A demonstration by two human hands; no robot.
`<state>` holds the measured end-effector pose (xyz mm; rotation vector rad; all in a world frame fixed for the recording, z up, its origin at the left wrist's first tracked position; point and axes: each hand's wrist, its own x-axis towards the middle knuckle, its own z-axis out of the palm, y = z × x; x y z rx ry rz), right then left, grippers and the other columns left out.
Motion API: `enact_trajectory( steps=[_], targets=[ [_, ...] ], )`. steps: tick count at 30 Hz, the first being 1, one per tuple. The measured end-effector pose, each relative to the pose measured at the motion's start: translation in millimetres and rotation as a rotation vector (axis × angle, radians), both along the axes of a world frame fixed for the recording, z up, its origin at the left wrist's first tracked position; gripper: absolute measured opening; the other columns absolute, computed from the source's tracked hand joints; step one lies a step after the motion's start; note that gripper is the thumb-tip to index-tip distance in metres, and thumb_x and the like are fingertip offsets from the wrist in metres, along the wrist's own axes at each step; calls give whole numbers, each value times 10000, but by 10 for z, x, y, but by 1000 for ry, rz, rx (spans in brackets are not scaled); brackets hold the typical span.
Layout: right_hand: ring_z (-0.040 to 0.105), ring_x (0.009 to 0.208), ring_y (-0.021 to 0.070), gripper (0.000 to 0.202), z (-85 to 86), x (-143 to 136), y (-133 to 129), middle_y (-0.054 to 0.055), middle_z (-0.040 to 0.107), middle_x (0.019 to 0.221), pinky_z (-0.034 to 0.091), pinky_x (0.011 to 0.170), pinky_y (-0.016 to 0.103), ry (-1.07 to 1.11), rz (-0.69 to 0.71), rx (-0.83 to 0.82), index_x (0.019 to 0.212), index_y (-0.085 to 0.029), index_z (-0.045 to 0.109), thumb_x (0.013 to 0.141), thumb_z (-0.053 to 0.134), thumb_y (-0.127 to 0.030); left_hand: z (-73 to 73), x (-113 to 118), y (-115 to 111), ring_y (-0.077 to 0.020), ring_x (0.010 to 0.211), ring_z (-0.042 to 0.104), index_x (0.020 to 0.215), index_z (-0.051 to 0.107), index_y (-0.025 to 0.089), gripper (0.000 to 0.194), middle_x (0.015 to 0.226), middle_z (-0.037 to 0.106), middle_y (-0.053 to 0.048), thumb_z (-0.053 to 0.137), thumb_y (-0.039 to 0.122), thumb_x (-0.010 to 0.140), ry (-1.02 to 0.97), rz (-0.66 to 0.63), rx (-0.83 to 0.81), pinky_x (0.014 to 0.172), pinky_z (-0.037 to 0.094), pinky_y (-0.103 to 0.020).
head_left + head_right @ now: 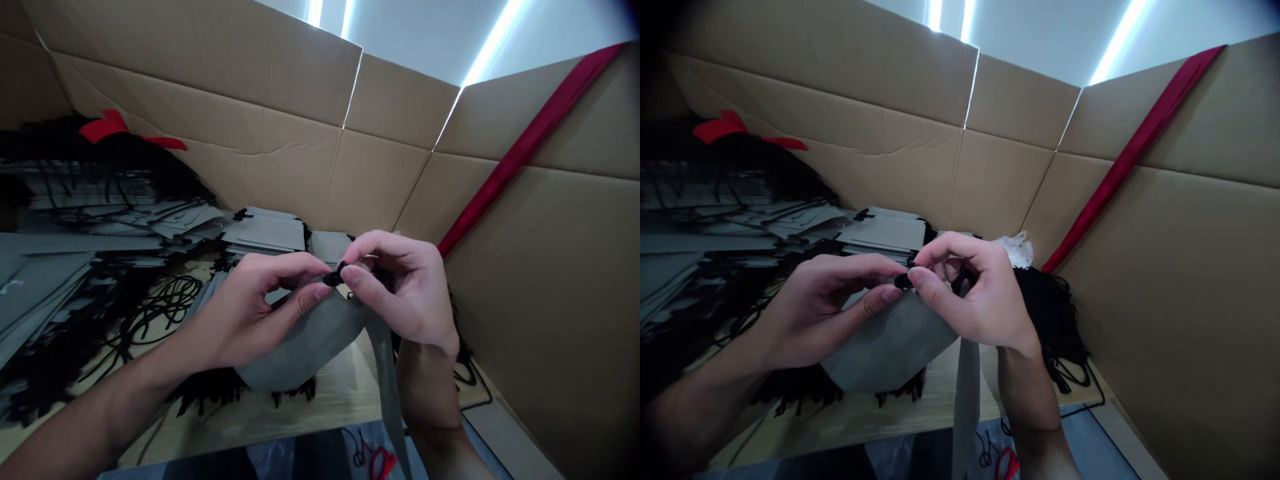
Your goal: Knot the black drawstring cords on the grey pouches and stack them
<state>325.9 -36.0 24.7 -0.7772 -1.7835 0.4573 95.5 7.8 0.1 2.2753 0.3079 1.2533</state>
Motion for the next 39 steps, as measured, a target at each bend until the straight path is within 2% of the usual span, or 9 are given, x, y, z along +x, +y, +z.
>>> enact_trajectory(
  steps=[6, 11, 17, 19, 23, 28, 31, 35, 39],
  targets=[
    [565, 584, 103, 167, -1, -2, -1, -26, 709, 701, 436, 507, 225, 7, -15, 12, 895, -205, 840, 912, 995, -264, -46, -18, 30, -137, 753, 739, 1080, 834, 192, 118, 920, 844, -25, 733, 244, 1111, 23, 47, 50, 633, 540, -226],
    [607, 638, 112, 194, -13, 24, 16, -19, 739, 762, 471, 561, 241, -37, -34, 42, 913, -214, 836, 946, 992, -325, -32, -23, 35, -97, 641, 631, 1031, 822, 187, 111, 817, 798, 9, 734, 206, 1096, 25, 68, 98, 588, 480, -213],
    [615, 664, 111, 172, -27, 49, 16, -21, 739, 782, 469, 585, 247, -41, -7, 41, 921, -221, 826, 962, 978, -291, 20, -31, 24, -97, 640, 642, 984, 815, 173, 155, 793, 788, 10, 722, 216, 1100, 60, 71, 105, 587, 478, -203],
    [622, 688, 115, 189, -28, 74, 25, -14, 761, 855, 492, 599, 245, -48, 31, 26, 1039, -237, 845, 938, 999, -282, 39, -38, 21, -104, 623, 638, 969, 819, 172, 182, 747, 759, 16, 714, 230, 1105, 71, 69, 106, 579, 481, -206],
    [675, 769, 153, 547, -27, 131, 84, 36, 821, 1082, 587, 651, 276, -196, 172, 68, 1296, -273, 840, 815, 1091, -340, 71, -50, 10, -147, 730, 751, 1020, 841, 175, 186, 838, 821, -4, 686, 220, 1111, 118, 26, 55, 661, 563, -217],
    [691, 742, 144, 218, -21, 110, 144, 12, 821, 932, 593, 660, 273, -263, 182, 170, 1061, -242, 862, 917, 1016, -301, 105, -58, 12, -104, 646, 631, 982, 823, 173, 196, 782, 774, 25, 726, 278, 1116, 167, -23, -38, 567, 480, -177],
    [660, 690, 114, 202, -12, 72, 142, -2, 796, 881, 553, 595, 237, -245, 189, 169, 998, -214, 838, 930, 1005, -305, 104, -61, 28, -90, 640, 572, 969, 794, 189, 186, 769, 726, 41, 709, 254, 1120, 155, -45, -24, 559, 447, -177],
    [648, 663, 84, 204, -28, 53, 136, -11, 776, 894, 535, 564, 199, -182, 233, 104, 988, -199, 813, 929, 998, -260, 85, -62, 44, -123, 708, 598, 957, 749, 196, 211, 821, 696, 11, 636, 228, 1132, 124, -68, 20, 626, 483, -234],
    [644, 649, 84, 225, -64, 49, 150, -22, 755, 873, 546, 561, 195, -119, 289, 58, 1011, -206, 810, 905, 1008, -204, 89, -73, 51, -137, 733, 595, 935, 724, 208, 205, 831, 682, 7, 660, 228, 1129, 89, -113, -7, 647, 489, -262]
  ],
)
